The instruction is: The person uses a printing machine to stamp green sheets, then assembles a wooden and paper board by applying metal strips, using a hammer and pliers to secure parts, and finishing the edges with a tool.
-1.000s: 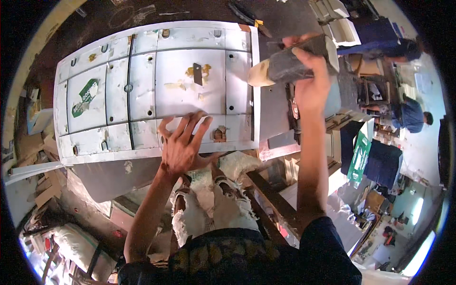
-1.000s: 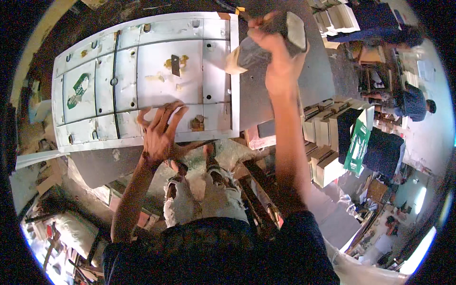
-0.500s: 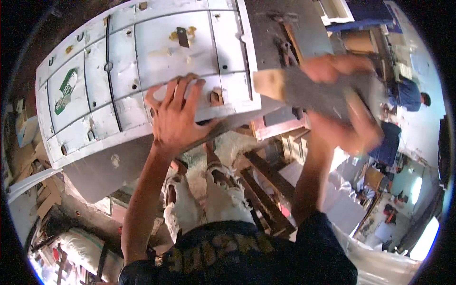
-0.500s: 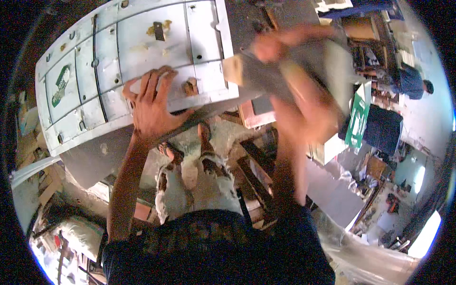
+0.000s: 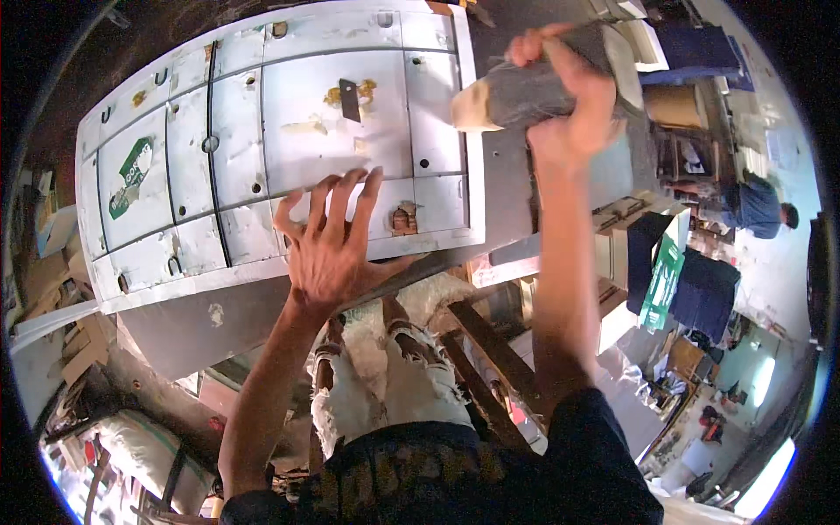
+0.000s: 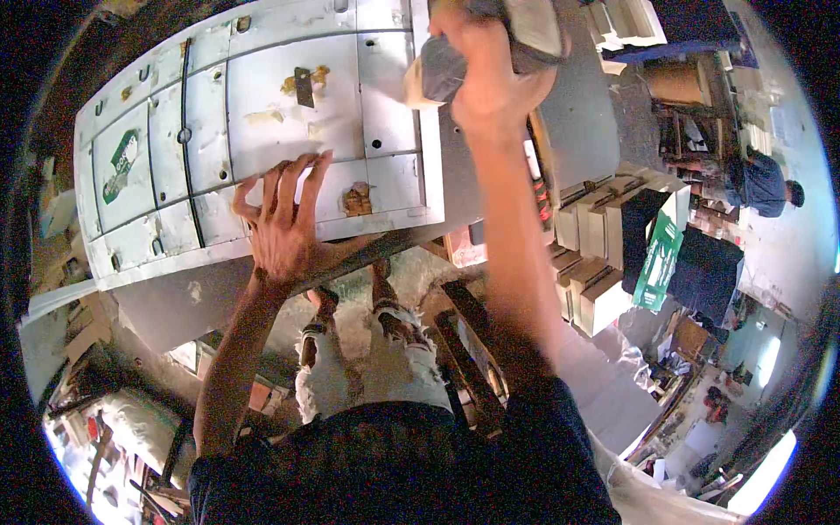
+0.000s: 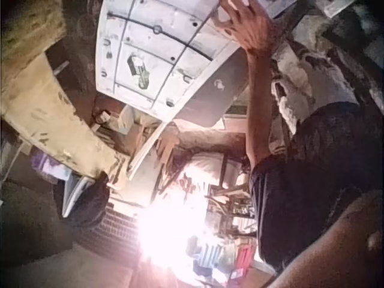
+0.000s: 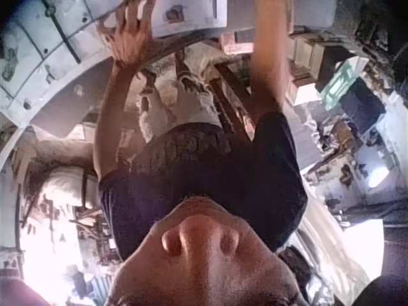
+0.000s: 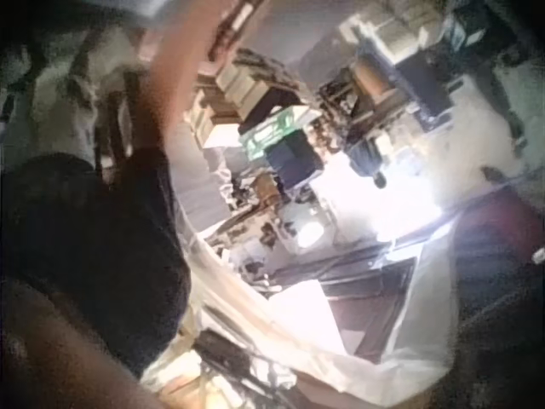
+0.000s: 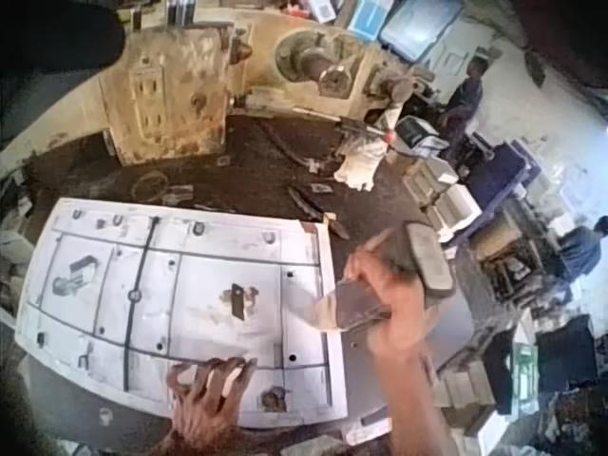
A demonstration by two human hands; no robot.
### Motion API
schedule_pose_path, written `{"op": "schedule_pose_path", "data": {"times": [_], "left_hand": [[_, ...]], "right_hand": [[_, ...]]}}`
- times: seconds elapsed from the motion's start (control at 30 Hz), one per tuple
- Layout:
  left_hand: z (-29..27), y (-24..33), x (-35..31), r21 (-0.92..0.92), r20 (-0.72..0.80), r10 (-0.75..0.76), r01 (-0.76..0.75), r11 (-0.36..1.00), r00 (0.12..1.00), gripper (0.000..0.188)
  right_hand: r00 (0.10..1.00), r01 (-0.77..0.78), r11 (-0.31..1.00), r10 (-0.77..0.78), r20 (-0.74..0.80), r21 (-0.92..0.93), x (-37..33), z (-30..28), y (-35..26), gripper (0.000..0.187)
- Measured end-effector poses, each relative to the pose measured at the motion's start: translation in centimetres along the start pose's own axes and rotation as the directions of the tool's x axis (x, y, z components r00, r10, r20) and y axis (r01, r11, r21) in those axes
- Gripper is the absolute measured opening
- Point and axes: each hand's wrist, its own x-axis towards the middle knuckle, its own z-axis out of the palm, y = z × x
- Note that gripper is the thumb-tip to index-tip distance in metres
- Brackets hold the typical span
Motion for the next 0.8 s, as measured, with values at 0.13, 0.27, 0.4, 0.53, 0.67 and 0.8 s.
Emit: {"op": "schedule_pose_path", "data": {"times": [0.13,0.27,0.4,0.53,0.67,0.8], "left_hand": [[0.6,-0.9,-0.9,0.040,-0.046,0.002,0.000,0.999,0.999,0.104],[0.7,-1.1,-0.9,0.037,-0.079,0.005,-0.002,0.999,0.997,0.100],[0.7,-1.0,-1.6,0.038,-0.091,0.047,-0.044,0.998,0.995,0.096],[1.1,-1.3,-0.8,-0.035,-0.027,0.027,-0.028,0.999,0.999,0.088],[0.9,-2.3,-3.4,-0.030,0.001,0.053,-0.053,0.998,0.999,0.082],[1.7,-1.8,-3.2,-0.125,-0.064,0.081,-0.088,0.988,0.995,0.085]], "right_hand": [[0.975,-0.194,0.800,0.223,0.019,0.568,2.1,1.3,3.7,0.026],[0.996,0.047,0.847,-0.080,0.039,0.530,8.6,-3.1,2.6,0.029],[0.955,-0.049,0.884,0.179,-0.238,0.465,4.3,3.0,4.8,0.024],[0.976,-0.142,0.896,0.197,-0.090,0.421,2.8,2.1,5.1,0.018],[0.984,-0.145,0.730,0.174,0.023,0.668,8.1,-1.5,1.7,0.038],[0.908,-0.205,0.935,0.292,-0.300,0.291,8.9,3.4,3.7,0.019]]}}
